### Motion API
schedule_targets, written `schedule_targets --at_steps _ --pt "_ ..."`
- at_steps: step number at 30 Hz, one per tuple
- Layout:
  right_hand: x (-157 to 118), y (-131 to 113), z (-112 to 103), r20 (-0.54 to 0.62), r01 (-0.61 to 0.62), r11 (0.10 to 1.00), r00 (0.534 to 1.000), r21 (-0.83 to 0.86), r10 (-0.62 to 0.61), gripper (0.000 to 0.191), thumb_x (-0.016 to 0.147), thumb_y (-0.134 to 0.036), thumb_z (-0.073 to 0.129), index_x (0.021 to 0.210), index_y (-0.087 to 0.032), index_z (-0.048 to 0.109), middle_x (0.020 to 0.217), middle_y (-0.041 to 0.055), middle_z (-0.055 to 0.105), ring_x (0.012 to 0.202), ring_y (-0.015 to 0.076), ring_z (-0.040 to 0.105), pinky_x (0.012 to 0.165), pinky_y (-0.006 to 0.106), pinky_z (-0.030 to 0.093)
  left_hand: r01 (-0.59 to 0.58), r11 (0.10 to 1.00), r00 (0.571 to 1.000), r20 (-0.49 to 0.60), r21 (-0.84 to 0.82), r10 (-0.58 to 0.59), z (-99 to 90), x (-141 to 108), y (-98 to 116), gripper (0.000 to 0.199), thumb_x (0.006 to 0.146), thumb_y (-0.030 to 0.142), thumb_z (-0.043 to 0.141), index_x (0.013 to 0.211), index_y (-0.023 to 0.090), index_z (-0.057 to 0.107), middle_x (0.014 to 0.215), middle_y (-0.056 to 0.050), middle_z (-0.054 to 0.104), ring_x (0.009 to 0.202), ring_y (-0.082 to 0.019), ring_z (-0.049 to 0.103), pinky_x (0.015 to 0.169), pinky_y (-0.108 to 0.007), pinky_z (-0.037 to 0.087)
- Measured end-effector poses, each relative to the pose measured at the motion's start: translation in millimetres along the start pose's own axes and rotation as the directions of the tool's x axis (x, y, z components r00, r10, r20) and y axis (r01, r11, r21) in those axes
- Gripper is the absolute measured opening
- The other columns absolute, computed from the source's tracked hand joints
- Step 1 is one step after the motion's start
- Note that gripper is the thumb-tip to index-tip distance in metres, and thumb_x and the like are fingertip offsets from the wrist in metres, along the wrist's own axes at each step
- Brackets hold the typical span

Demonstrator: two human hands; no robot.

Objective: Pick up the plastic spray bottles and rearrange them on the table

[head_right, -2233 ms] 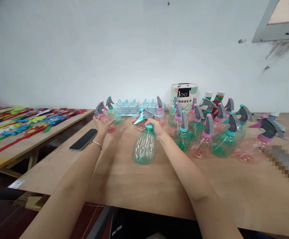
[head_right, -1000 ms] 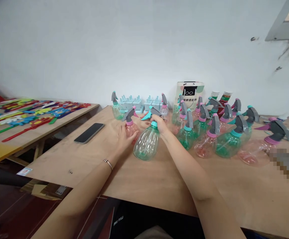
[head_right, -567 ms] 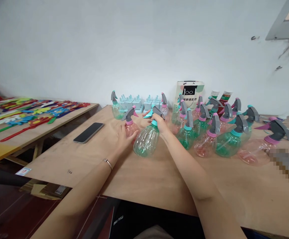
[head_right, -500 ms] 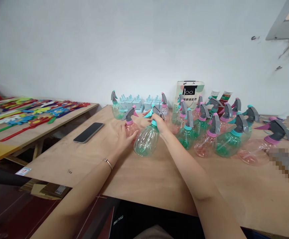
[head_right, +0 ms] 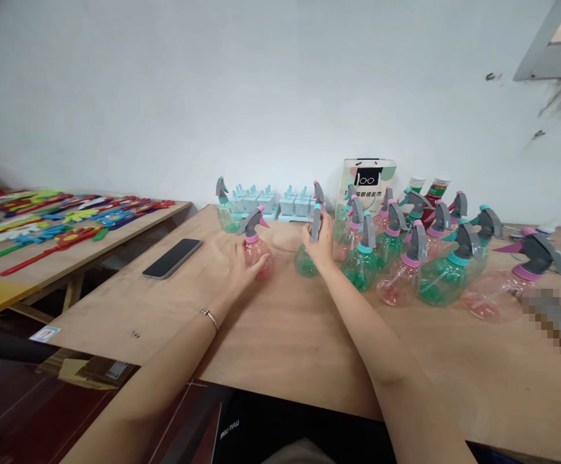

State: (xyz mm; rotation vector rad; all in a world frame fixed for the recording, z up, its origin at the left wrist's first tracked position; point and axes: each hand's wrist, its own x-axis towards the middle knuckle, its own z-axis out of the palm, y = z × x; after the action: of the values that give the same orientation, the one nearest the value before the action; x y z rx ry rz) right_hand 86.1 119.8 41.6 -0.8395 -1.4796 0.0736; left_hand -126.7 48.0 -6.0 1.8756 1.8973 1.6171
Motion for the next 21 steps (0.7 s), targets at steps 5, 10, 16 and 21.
schedule_targets --at_steps 5,10,16,21 --pt "-12 24 8 -0.049 0.034 0.997 0.998 -0.068 -0.038 0.063 0.084 -0.032 0.057 0.143 -0.02 0.037 0.138 0.017 0.047 0.133 0.0284 0.048 0.112 0.051 0.042 -0.003 1.0 1.0 0.0 -0.005 0.003 0.4 1 -1 0.063 0.076 0.04 0.074 0.13 0.02 0.046 0.126 -0.014 0.054 0.128 -0.034 0.05 0.106 -0.053 0.04" --pt "-32 45 9 0.014 -0.006 0.987 1.0 -0.158 0.008 0.073 0.087 -0.043 0.057 0.149 -0.016 0.03 0.148 0.0215 0.036 0.143 0.032 0.037 0.118 0.054 0.034 -0.006 1.0 1.0 -0.005 -0.017 0.006 1.3 2 -4 0.063 0.076 0.041 0.074 0.129 0.02 0.047 0.125 -0.014 0.054 0.127 -0.033 0.052 0.105 -0.052 0.041" --pt "-38 57 6 0.101 -0.083 0.976 0.989 -0.2 0.104 0.08 0.089 -0.051 0.057 0.153 -0.016 0.024 0.153 0.023 0.033 0.147 0.0342 0.03 0.12 0.058 0.027 0.023 0.996 0.998 0.055 -0.083 -0.019 0.0 3 -2 0.066 0.079 0.042 0.072 0.134 0.02 0.045 0.13 -0.016 0.058 0.129 -0.033 0.054 0.108 -0.052 0.04" --pt "-41 53 6 0.154 -0.102 0.98 0.98 -0.173 0.129 0.082 0.089 -0.051 0.056 0.154 -0.015 0.02 0.155 0.0241 0.032 0.15 0.0333 0.027 0.12 0.058 0.025 0.062 0.994 0.995 0.089 -0.09 -0.054 -1.8 2 3 0.066 0.079 0.042 0.073 0.135 0.02 0.044 0.134 -0.016 0.059 0.131 -0.034 0.054 0.11 -0.053 0.038"
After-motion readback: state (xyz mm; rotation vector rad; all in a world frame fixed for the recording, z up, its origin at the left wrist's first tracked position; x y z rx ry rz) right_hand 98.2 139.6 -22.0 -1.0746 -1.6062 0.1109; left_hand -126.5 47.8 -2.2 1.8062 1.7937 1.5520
